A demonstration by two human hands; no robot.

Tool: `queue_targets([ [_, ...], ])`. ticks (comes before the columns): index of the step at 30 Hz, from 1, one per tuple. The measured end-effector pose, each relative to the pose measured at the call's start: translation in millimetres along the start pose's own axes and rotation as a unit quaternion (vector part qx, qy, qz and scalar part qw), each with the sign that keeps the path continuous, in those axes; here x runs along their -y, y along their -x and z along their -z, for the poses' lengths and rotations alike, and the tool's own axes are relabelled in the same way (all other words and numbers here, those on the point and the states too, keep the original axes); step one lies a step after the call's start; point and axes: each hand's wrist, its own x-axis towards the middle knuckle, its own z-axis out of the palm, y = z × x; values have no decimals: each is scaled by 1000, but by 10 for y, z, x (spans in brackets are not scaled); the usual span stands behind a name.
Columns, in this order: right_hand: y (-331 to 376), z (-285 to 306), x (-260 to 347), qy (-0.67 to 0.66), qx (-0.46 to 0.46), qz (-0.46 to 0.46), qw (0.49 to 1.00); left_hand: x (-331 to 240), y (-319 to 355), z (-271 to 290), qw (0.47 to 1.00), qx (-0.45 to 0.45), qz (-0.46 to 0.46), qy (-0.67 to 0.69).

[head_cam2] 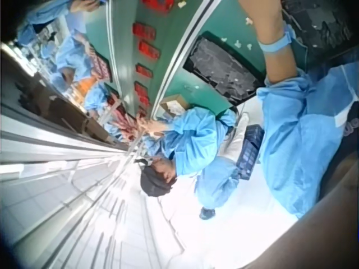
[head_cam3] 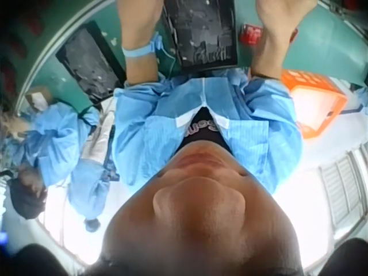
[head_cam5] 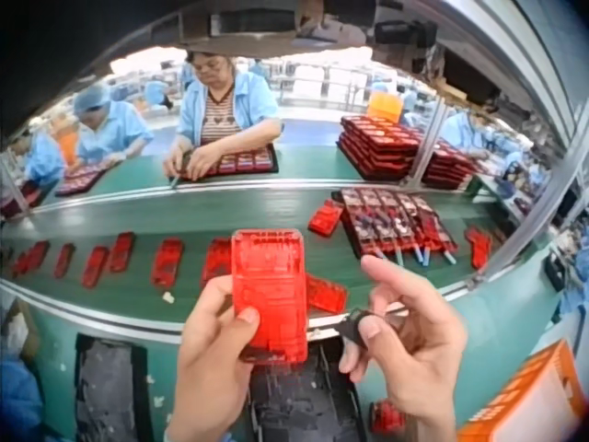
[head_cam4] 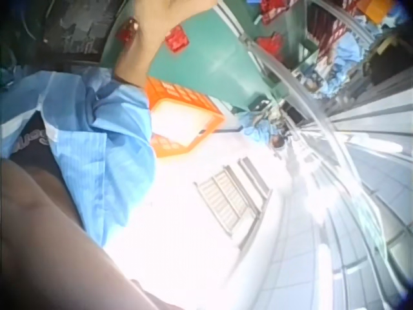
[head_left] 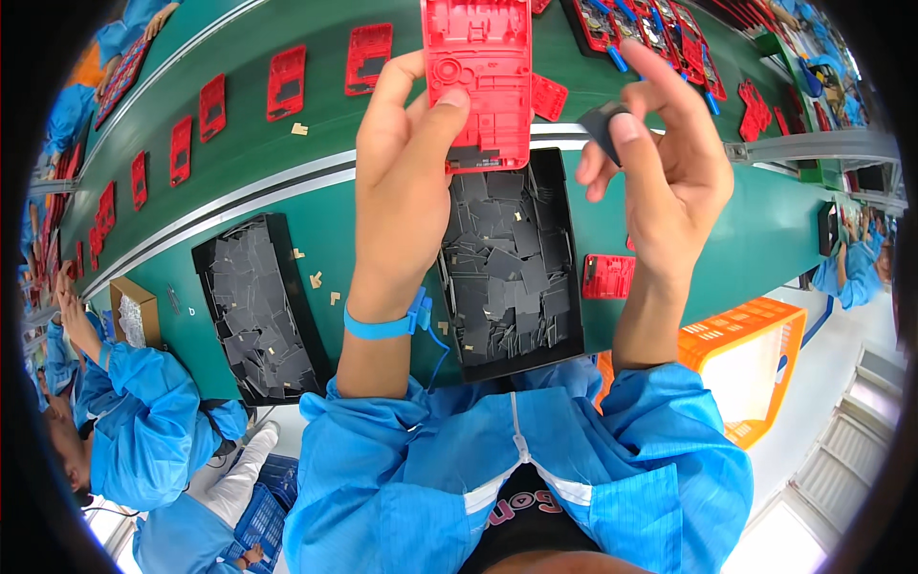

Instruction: The person takes phone cases from a conveyor belt, attaches rectangular pads from a tray onto each case by hand, and places the assembled cases back onto the conveyor belt.

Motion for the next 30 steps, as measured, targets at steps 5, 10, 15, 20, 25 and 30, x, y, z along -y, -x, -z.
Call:
queue_targets([
  [5,-41,-38,50,47,-20,-37,998,39,-11,-65,997,-20,-66,17],
  [10,-35,-200,36,-25,-17,-46,998,19,8,-66,997,-25,-73,-12],
  [15,-22,-215,22,43,-48,2,998,-21,33,-89,997,-21,-74,-13],
  [20,3,-222,-130,88,-66,85,990,1,41,-60,996,-18,-81,-15],
  [25,-14,-220,-134,90,-59,95,990,-28,46,-90,996,-32,-79,-13],
  [30,2,-222,-177,93,-44,115,988,-51,60,-94,996,-38,-77,-8],
])
